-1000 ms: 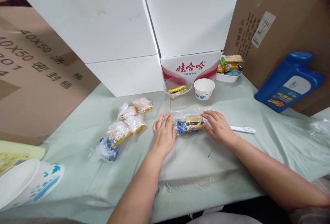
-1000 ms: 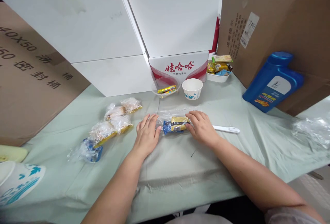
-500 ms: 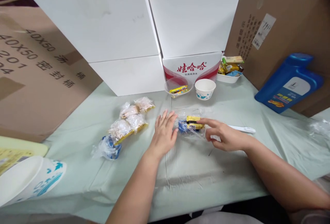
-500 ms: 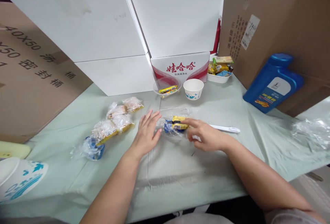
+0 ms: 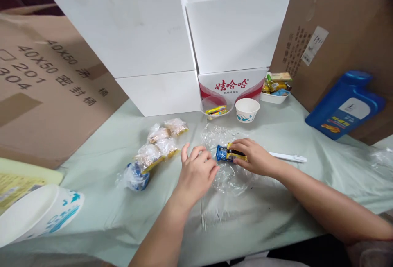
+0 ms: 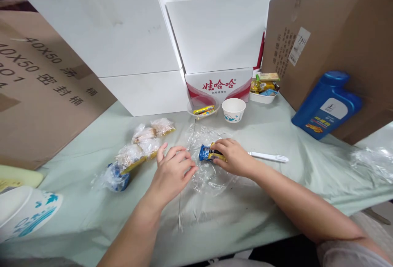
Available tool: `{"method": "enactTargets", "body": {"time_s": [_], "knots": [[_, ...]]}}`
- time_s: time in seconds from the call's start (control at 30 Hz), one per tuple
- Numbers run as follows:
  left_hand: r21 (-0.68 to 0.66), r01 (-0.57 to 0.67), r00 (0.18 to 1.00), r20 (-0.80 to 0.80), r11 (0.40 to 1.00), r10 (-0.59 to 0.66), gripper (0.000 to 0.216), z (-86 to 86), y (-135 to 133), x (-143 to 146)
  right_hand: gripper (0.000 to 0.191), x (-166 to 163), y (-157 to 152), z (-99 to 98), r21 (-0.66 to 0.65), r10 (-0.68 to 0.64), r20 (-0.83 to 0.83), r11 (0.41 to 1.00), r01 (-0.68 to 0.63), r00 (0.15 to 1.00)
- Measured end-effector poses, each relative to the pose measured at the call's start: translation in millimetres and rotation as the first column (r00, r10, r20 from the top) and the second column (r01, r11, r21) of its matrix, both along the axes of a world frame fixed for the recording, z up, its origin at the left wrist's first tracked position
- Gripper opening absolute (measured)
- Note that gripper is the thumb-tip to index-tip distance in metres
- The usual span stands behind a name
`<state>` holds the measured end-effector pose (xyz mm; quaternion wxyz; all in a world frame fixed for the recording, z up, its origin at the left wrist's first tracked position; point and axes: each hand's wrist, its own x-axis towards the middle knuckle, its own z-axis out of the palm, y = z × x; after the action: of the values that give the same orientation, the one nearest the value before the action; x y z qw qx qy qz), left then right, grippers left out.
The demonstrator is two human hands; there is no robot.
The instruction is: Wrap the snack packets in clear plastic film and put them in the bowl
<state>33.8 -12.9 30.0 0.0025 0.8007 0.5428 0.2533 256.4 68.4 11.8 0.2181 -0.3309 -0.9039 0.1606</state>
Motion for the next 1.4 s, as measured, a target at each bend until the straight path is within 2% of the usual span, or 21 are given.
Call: {"method": "enactTargets", "body": {"time_s": [0.07,0.13,0.2,0.3,0.4,0.47,0.57,0.63,0.67,0.77,0.87,0.93,1.0,1.1,1.2,1.3,1.37,1.4], "knots": [[0.004,0.009,0.999,-0.034,1.0,-0.009,0.011,-6.1,3.0,2.7,0.052,-14.8,7.2,-9.5,0.048,-0.029,0.156,0.999,0.022,0.987],[-0.137,0.085,0.994,-0.055,0.987,-0.093,0.017,-12.1,3.4,5.0,0.059,-25.5,14.0,-14.0,0.066,-0.038,0.286,0.998,0.02,0.958],[-0.296,0.114,0.987,-0.076,0.948,-0.142,0.02,-16.4,2.2,6.9,0.057,-31.5,22.2,-12.6,0.046,0.002,0.34,0.999,-0.019,0.94],[-0.434,0.06,0.981,-0.142,0.899,-0.134,0.025,-17.8,-0.1,8.9,0.048,-33.9,40.2,0.2,-0.061,0.055,0.277,0.997,-0.039,0.959],[-0.465,0.036,0.975,-0.177,0.885,-0.133,0.028,-14.8,-1.3,9.8,0.042,-36.3,65.7,24.1,-0.138,0.038,0.128,0.99,-0.02,0.991],[-0.469,0.037,0.974,-0.18,0.882,-0.136,0.029,-12.8,-1.5,10.0,0.04,-42.1,85.9,43.6,-0.103,-0.004,0.017,0.995,0.005,1.0],[-0.478,0.044,0.974,-0.176,0.877,-0.145,0.033,-11.8,-0.4,9.9,0.043,-58.8,119.7,70.3,0.078,-0.019,-0.034,0.997,0.021,0.999],[-0.487,0.048,0.972,-0.178,0.872,-0.153,0.036,-12.4,1.4,9.7,0.043,-72.5,142.3,81.3,0.205,-0.04,0.081,0.978,0.022,0.996],[-0.492,0.042,0.97,-0.187,0.87,-0.153,0.038,-12.9,2.5,9.6,0.042,-79.2,152.6,84.1,0.218,-0.05,0.173,0.976,0.011,0.984],[-0.501,0.029,0.967,-0.205,0.865,-0.151,0.04,-14.6,6.1,9.5,0.044,-95.1,175.6,84.5,0.124,-0.019,0.425,0.992,-0.037,0.905],[-0.495,0.039,0.973,-0.178,0.868,-0.145,0.041,-15.2,8.2,9.3,0.053,-103.2,181.1,80.9,0.116,-0.035,0.458,0.993,-0.021,0.888],[-0.5,0.034,0.976,-0.168,0.865,-0.135,0.04,-15.7,8.0,8.6,0.05,-104.2,173.6,79.3,0.158,-0.063,0.389,0.988,0.001,0.919],[-0.484,0.036,0.981,-0.148,0.874,-0.122,0.044,-17.2,6.2,7.7,0.037,-102.3,156.9,78.2,0.123,0.006,0.344,0.991,-0.052,0.939],[-0.357,0.075,0.987,-0.104,0.931,-0.12,0.063,-21.9,0.9,7.7,0.033,-94.5,115.2,75.9,-0.049,0.259,0.316,0.965,-0.257,0.913],[-0.262,0.145,0.981,-0.089,0.954,-0.173,0.073,-26.5,-5.6,12.0,0.043,-81.5,60.5,73.1,-0.072,0.466,0.197,0.884,-0.462,0.862],[-0.37,0.22,0.967,-0.042,0.903,-0.252,0.064,-27.7,-11.0,20.8,0.057,-63.1,9.1,68.6,-0.08,0.591,0.146,0.806,-0.586,0.793],[-0.488,0.252,0.953,-0.025,0.836,-0.302,0.057,-26.5,-13.1,26.9,0.072,-46.9,-13.9,62.9,-0.137,0.619,0.232,0.784,-0.605,0.75],[-0.524,0.255,0.948,-0.031,0.813,-0.317,0.057,-25.5,-13.6,29.3,0.08,-37.1,-20.5,59.1,-0.17,0.607,0.292,0.793,-0.584,0.739]]}}
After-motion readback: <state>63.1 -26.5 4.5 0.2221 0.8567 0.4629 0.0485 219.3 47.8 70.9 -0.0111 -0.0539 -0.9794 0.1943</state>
